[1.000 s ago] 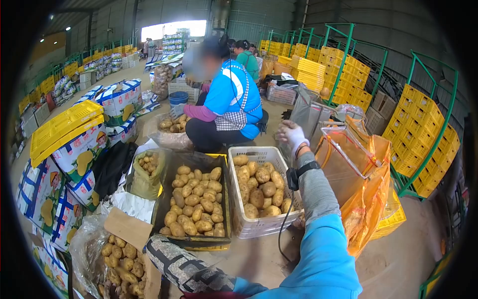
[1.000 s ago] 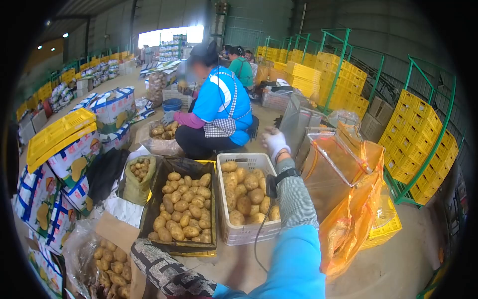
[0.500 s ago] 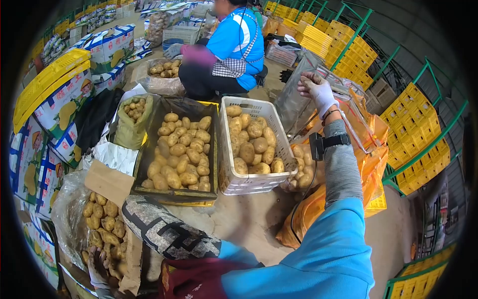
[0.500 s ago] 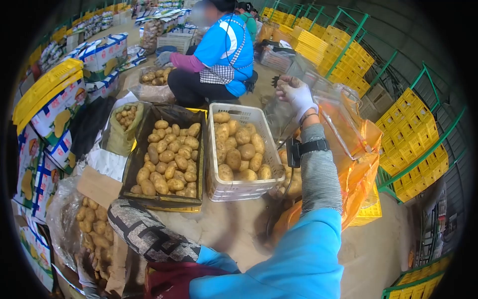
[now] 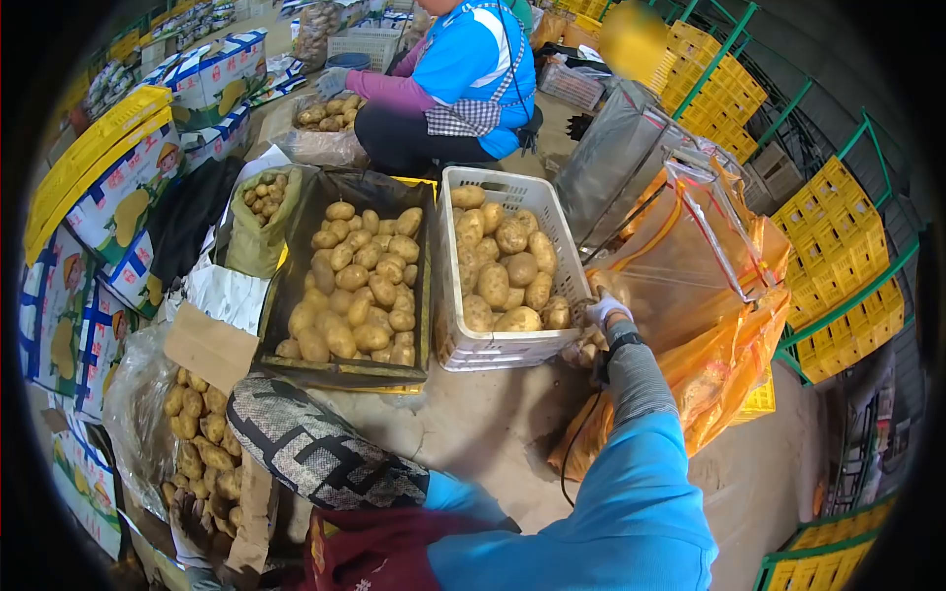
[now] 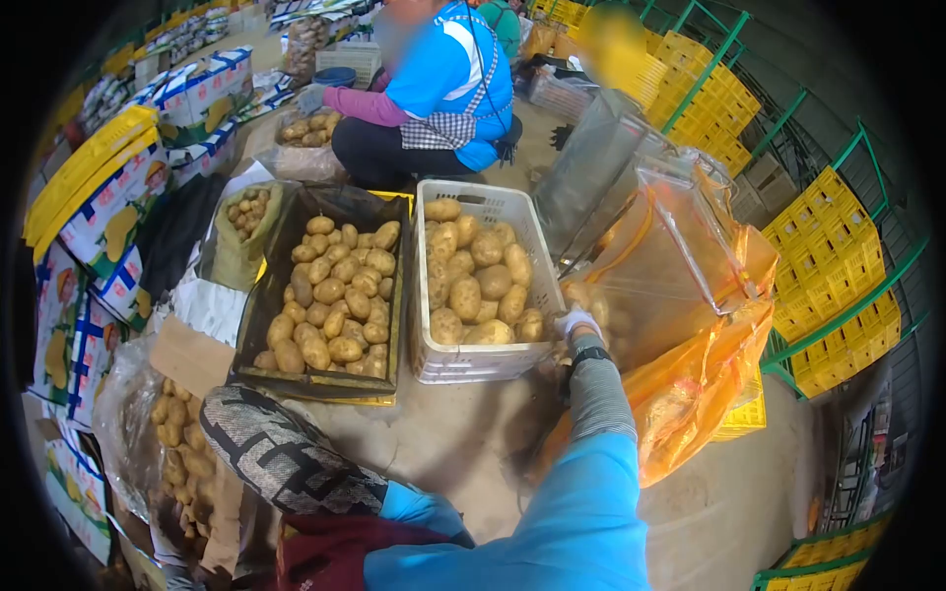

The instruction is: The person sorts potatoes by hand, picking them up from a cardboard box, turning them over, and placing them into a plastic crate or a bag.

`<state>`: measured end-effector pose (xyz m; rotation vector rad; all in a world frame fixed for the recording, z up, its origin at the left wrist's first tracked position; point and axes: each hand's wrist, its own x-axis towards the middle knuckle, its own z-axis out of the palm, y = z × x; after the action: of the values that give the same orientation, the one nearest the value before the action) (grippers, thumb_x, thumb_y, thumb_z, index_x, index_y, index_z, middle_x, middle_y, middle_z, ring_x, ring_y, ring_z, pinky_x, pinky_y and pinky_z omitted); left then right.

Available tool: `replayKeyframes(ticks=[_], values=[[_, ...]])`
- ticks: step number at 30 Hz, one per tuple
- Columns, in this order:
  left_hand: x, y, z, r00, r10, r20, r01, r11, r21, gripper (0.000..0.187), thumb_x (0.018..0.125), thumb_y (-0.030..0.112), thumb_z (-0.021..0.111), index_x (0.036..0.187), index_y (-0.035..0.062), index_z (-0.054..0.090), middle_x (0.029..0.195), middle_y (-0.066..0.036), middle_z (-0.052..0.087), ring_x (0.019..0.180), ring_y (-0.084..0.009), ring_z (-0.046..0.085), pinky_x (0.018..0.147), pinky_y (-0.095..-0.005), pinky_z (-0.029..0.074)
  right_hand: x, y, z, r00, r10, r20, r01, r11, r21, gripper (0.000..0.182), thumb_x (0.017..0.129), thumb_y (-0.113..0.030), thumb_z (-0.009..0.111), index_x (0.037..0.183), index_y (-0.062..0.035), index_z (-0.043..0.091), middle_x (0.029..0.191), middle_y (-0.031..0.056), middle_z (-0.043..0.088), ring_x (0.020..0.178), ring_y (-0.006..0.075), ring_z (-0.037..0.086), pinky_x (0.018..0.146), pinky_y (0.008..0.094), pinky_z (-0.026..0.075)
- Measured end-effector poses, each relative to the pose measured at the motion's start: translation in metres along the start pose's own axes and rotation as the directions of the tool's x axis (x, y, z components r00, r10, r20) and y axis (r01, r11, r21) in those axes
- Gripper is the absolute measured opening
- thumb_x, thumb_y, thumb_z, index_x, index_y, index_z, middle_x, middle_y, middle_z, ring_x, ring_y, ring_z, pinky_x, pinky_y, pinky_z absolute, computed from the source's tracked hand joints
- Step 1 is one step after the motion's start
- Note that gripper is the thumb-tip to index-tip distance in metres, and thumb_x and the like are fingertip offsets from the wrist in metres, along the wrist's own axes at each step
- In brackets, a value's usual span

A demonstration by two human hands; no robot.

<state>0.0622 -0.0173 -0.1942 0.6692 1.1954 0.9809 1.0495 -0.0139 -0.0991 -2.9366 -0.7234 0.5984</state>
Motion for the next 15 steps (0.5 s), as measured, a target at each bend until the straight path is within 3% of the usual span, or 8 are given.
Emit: replayKeyframes(ticks=[2,5,6,10,11,12,13,15], values=[[-0.007,0.000,0.003,0.998,0.049,0.043,-0.056,0.986,0.159,0.054,0.102,0.047,0.037,0.149,0.0201,0.034,0.151,-0.008,0.036,0.133,-0.0253,0.039,0.106,-0.0384,0.032,0.003,0.009,0.016,0.994,0.028,-0.103,-0.034,0.998,-0.059,0.082,0.076,-0.030,0.071,0.150,-0.0227,0.035,0.140,0.0215,0.050,0.129,0.0371,0.049,0.105,0.0432,0.043],[-0.006,-0.005,-0.008,0.999,-0.047,-0.008,0.046,0.993,-0.105,0.056,0.101,0.048,0.039,0.149,0.0199,0.034,0.151,-0.007,0.036,0.135,-0.0252,0.036,0.107,-0.0387,0.029,-0.006,0.010,0.032,0.973,-0.062,-0.224,0.010,0.974,-0.227,0.069,0.082,-0.026,0.067,0.146,-0.0244,0.042,0.130,0.0206,0.058,0.123,0.0348,0.055,0.101,0.0429,0.046],[-0.005,-0.008,-0.009,0.999,-0.046,-0.015,0.044,0.993,-0.108,0.056,0.101,0.049,0.040,0.149,0.0199,0.034,0.151,-0.006,0.036,0.134,-0.0250,0.037,0.106,-0.0385,0.030,-0.009,0.009,0.035,0.963,-0.107,-0.248,0.031,0.956,-0.293,0.063,0.084,-0.024,0.065,0.144,-0.0243,0.044,0.127,0.0202,0.060,0.121,0.0338,0.057,0.100,0.0425,0.047],[0.000,-0.013,-0.019,0.997,-0.077,0.012,0.078,0.992,-0.102,0.059,0.099,0.050,0.045,0.148,0.0203,0.036,0.148,-0.004,0.039,0.129,-0.0237,0.041,0.104,-0.0381,0.032,0.033,0.027,0.046,0.957,-0.113,-0.268,0.046,0.969,-0.243,0.033,0.086,-0.007,0.058,0.117,-0.0113,0.069,0.118,0.0161,0.066,0.111,0.0301,0.064,0.093,0.0397,0.052],[0.001,-0.013,-0.024,0.995,-0.095,0.031,0.098,0.991,-0.096,0.059,0.098,0.050,0.047,0.148,0.0205,0.036,0.148,-0.004,0.040,0.127,-0.0232,0.042,0.103,-0.0381,0.032,0.038,0.028,0.042,0.968,-0.119,-0.221,0.029,0.928,-0.372,0.028,0.087,-0.011,0.058,0.111,-0.0102,0.072,0.115,0.0160,0.068,0.107,0.0305,0.066,0.090,0.0401,0.054],[0.000,-0.011,-0.024,0.993,-0.038,0.108,0.041,0.999,-0.019,0.058,0.098,0.050,0.048,0.147,0.0205,0.039,0.145,-0.004,0.043,0.124,-0.0220,0.044,0.102,-0.0383,0.033,0.043,0.028,0.038,0.973,-0.114,-0.203,0.035,0.935,-0.354,0.027,0.086,-0.011,0.058,0.109,-0.0091,0.072,0.114,0.0163,0.068,0.107,0.0312,0.066,0.091,0.0404,0.053],[-0.001,-0.006,-0.014,0.998,-0.021,0.067,0.021,1.000,0.001,0.057,0.098,0.050,0.048,0.146,0.0203,0.040,0.144,-0.004,0.044,0.124,-0.0218,0.044,0.101,-0.0382,0.034,0.044,0.023,0.033,0.976,-0.107,-0.188,0.039,0.941,-0.335,0.027,0.085,-0.012,0.059,0.108,-0.0081,0.073,0.113,0.0167,0.068,0.108,0.0319,0.065,0.091,0.0406,0.053],[-0.005,0.000,0.005,1.000,0.012,-0.018,-0.011,0.999,0.035,0.056,0.098,0.049,0.048,0.145,0.0199,0.042,0.142,-0.004,0.046,0.123,-0.0214,0.045,0.100,-0.0382,0.036,0.036,0.003,0.015,0.956,-0.224,-0.187,0.178,0.956,-0.235,0.021,0.083,-0.011,0.062,0.101,-0.0081,0.074,0.102,0.0139,0.071,0.092,0.0293,0.069,0.080,0.0390,0.055]])
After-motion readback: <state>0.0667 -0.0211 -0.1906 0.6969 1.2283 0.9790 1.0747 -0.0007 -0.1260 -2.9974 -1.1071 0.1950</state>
